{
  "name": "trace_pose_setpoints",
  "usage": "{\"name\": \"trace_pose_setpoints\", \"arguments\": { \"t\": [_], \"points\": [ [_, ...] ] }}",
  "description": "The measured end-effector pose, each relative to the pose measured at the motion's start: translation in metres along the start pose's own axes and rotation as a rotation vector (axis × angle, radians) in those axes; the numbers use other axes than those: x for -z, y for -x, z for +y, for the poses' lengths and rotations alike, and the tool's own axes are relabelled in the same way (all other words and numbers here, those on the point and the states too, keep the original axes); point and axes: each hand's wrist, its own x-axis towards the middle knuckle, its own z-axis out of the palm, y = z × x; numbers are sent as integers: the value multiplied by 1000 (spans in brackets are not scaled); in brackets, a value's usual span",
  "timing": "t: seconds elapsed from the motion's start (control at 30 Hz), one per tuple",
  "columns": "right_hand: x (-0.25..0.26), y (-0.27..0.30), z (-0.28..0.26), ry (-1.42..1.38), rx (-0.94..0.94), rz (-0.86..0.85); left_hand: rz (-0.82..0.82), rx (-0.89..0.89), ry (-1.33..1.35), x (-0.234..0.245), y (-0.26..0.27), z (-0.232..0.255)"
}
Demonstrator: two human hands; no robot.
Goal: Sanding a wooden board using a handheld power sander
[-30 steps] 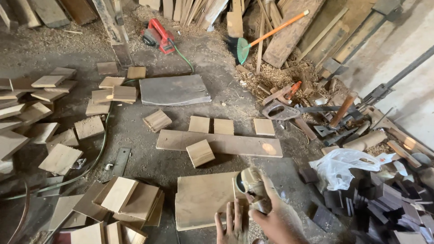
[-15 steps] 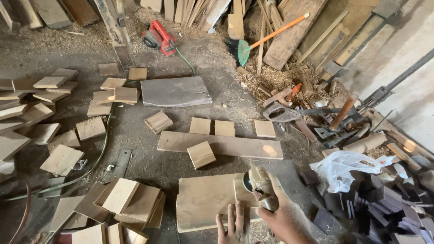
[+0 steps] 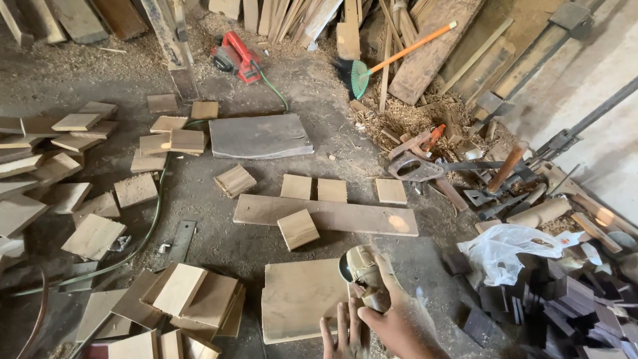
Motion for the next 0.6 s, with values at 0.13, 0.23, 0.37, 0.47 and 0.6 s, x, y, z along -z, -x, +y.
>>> {"name": "trace_pose_setpoints", "arguments": {
  "t": [0.13,0.23,0.37,0.47,0.6],
  "points": [
    [-3,-4,16,-11,-21,-18,-31,-20,24,-7,9,1],
    [1,-4,34,-15,-25,40,-46,-3,34,-8,10,4],
    [19,3,39,-11,-76,32,-97,-18,115,-11,15,6],
    [20,7,46,87,-96,12,-78,-26,85,-10,16,4],
    [1,2,62,179,52,66,-41,-9,93,-16,19,3]
  ]
}}
